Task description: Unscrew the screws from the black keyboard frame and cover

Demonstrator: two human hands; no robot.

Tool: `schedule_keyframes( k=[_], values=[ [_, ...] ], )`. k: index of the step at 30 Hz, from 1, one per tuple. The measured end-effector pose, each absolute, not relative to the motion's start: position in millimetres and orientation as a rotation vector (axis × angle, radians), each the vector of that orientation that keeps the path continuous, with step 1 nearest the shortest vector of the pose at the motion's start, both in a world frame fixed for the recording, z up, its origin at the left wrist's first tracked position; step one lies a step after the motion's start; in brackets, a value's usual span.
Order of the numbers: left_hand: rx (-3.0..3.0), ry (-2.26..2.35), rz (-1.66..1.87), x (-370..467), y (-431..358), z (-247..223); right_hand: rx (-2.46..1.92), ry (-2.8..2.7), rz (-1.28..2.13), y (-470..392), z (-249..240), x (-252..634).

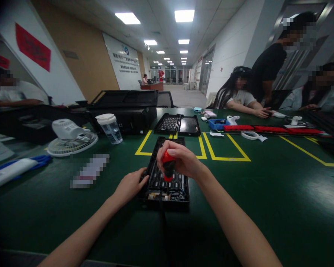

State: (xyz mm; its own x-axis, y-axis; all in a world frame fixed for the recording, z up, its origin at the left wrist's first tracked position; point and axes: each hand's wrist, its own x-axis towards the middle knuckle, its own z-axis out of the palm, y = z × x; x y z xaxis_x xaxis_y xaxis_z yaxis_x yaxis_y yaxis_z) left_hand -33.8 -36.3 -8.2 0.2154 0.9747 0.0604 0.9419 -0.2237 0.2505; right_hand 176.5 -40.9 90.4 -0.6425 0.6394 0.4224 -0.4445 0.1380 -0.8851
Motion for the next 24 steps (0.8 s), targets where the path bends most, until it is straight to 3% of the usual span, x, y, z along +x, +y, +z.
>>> schedule_keyframes(
  k=[24],
  values=[
    [2.34, 1.829, 0.328, -35.9, -34.3, -14.4, -0.206, -1.527, 1.673, -43.4, 91.9, 179.2]
  ],
)
